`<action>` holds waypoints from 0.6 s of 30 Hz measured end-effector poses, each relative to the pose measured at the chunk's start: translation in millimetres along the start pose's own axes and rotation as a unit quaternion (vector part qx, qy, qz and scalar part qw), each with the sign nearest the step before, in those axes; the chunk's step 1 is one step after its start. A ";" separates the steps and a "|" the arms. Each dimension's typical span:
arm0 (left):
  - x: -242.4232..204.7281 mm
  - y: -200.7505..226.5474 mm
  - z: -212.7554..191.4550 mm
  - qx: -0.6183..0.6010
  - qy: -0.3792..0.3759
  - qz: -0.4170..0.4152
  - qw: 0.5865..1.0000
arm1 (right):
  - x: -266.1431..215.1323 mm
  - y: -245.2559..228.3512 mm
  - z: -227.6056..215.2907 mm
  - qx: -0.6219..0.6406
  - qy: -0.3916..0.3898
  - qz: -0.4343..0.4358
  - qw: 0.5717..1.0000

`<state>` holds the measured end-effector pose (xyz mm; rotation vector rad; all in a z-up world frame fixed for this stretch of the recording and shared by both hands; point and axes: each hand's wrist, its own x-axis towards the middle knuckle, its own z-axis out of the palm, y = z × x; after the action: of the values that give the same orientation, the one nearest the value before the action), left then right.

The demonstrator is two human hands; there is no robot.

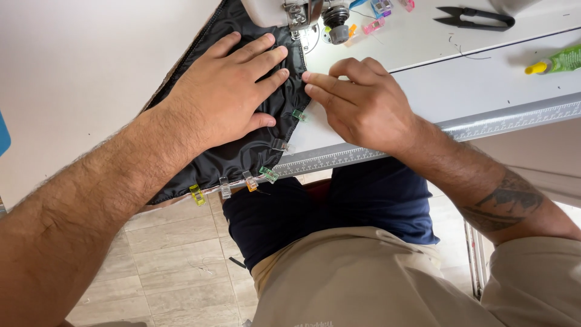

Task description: Assembling leather and fabric components by pinning, sewing with an industrial machine, and trimming excess material with scissors.

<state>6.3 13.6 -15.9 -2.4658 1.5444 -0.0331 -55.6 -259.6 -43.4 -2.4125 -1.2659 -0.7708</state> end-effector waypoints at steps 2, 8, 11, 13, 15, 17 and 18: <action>0.4 0.0 2.6 -0.007 0.000 -0.003 1.000 | 1.8 -0.1 1.4 0.004 -0.007 0.003 1.000; 3.0 -4.4 7.0 -0.029 -0.015 -0.004 0.999 | 4.6 -1.3 1.9 0.009 -0.021 0.019 1.000; 6.0 -12.1 10.7 -0.034 -0.019 -0.004 0.999 | 7.2 -0.8 2.8 0.002 -0.026 0.027 0.999; 7.5 -15.7 13.8 -0.042 -0.018 -0.003 0.999 | 8.1 -0.9 2.8 0.001 -0.035 0.036 0.999; 8.2 -20.7 16.0 -0.019 0.003 0.002 1.000 | 10.3 0.7 4.2 -0.015 -0.040 0.042 0.998; 11.7 -25.9 20.2 -0.032 -0.004 -0.005 0.999 | 10.7 2.7 7.8 -0.023 -0.048 0.046 0.998; 13.6 -27.3 22.4 -0.047 -0.013 -0.010 0.999 | 10.0 2.9 8.9 -0.030 -0.057 0.053 0.996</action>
<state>39.7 17.0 -33.4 -2.5437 1.5433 0.0689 -45.8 -250.2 -44.8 -2.5822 -1.1583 -0.6597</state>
